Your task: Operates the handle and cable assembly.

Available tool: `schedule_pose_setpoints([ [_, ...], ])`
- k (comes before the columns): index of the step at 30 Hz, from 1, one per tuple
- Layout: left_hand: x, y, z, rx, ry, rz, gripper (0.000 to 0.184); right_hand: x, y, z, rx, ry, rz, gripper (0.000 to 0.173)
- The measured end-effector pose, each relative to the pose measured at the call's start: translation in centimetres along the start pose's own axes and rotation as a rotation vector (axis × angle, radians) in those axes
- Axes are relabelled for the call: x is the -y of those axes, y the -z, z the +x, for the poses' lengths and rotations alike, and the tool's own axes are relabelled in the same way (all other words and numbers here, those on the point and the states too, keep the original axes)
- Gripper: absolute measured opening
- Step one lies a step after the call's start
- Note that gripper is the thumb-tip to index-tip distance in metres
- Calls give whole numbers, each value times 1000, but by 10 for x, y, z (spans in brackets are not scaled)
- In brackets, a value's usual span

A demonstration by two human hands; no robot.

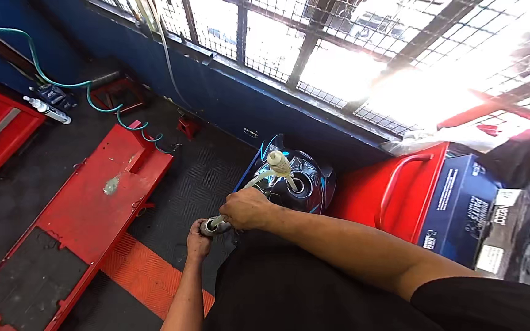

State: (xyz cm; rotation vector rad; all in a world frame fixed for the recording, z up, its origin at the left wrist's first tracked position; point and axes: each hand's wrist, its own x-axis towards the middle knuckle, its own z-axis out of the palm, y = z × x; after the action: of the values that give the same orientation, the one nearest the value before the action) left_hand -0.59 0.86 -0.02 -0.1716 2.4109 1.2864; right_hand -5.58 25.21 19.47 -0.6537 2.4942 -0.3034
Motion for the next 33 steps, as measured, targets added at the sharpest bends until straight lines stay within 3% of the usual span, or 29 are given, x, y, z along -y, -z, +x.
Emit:
schedule_pose_setpoints([
  [14, 4, 4, 5, -13, 32, 0, 57, -8, 15, -21, -138, 15, 85, 26],
  [22, 0, 4, 7, -24, 30, -55, 59, -7, 7, -14, -121, -8, 88, 27],
  [24, -1, 5, 7, -25, 26, -93, 59, -6, 4, -13, -133, -10, 131, 40],
  [27, -2, 6, 5, -42, -2, -150, 58, -15, 10, -23, -322, -95, 231, 56],
  [30, -2, 6, 0, -68, -39, -175, 57, -49, 15, -39, -626, -298, 253, 66],
  [33, -5, 5, -5, -96, -84, -179, 56, -101, 18, -51, -650, -579, 412, 100],
])
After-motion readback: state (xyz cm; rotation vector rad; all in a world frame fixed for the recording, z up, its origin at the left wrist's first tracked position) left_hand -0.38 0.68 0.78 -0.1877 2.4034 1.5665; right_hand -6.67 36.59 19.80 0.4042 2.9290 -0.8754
